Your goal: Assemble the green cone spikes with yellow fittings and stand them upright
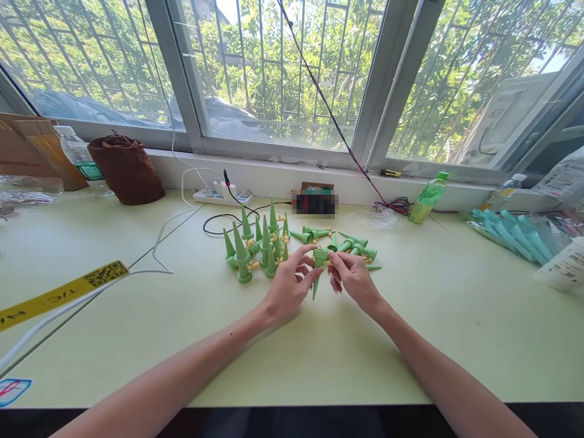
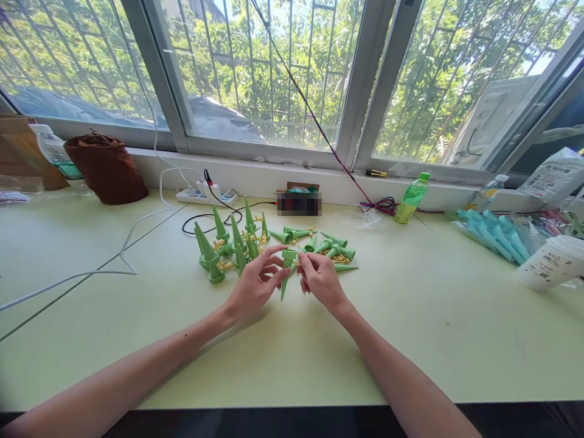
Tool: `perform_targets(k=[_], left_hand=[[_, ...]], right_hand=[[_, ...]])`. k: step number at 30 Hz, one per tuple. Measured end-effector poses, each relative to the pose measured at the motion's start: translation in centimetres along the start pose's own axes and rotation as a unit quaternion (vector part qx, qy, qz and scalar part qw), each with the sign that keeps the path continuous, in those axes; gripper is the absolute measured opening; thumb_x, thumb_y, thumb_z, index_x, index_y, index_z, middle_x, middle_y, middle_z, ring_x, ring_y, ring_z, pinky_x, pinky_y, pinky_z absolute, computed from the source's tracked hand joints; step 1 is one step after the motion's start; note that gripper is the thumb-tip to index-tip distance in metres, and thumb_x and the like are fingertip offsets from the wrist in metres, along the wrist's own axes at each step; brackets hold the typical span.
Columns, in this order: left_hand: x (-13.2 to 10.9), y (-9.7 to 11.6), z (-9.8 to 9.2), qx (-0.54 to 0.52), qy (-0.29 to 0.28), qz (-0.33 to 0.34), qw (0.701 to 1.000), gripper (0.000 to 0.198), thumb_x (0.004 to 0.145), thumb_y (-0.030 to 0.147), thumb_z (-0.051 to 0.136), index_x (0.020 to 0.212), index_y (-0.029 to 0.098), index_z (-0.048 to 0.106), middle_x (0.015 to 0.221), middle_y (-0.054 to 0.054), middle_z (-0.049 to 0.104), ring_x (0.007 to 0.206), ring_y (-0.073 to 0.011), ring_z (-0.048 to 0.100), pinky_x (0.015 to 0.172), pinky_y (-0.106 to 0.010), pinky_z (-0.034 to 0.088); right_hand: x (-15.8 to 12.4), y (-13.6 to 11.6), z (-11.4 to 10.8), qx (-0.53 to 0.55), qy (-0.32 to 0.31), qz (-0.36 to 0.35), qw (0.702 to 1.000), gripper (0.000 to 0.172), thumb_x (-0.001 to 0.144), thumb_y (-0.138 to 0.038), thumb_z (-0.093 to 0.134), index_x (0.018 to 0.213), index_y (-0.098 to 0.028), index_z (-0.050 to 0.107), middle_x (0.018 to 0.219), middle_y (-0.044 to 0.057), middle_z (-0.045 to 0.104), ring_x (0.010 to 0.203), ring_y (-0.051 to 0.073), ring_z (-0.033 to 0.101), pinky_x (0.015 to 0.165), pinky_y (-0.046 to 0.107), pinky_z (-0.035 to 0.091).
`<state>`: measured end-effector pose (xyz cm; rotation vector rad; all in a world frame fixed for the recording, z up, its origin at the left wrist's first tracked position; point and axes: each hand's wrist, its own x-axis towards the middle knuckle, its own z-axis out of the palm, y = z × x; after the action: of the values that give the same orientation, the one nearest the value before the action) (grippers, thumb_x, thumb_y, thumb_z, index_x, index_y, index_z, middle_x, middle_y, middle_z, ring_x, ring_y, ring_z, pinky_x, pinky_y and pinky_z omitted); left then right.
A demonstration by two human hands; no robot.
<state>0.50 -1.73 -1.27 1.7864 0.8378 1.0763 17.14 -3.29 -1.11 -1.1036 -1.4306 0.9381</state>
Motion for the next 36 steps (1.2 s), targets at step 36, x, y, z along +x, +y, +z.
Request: perform_targets(k=[36], left_hand=[[0.4, 0.5, -0.1, -0.001, 0.069, -0.024, 0.997, 0.039, 0.092, 0.053, 0.046, 0.077, 0.017, 0.051, 0.070, 0.000, 0.056, 0.050, -0.0074, 0.048, 0.044, -0.019, 0.036]], right_hand=[[0.3, -0.2, -0.3, 0.077, 0.055, -0.028, 0.995, 0.041, 0.088, -0.056, 0.056, 0.070, -0.019, 0.051, 0.052, -0.006, 0.041, 0.037, 0.007, 0.042, 0.036, 0.022, 0.031]])
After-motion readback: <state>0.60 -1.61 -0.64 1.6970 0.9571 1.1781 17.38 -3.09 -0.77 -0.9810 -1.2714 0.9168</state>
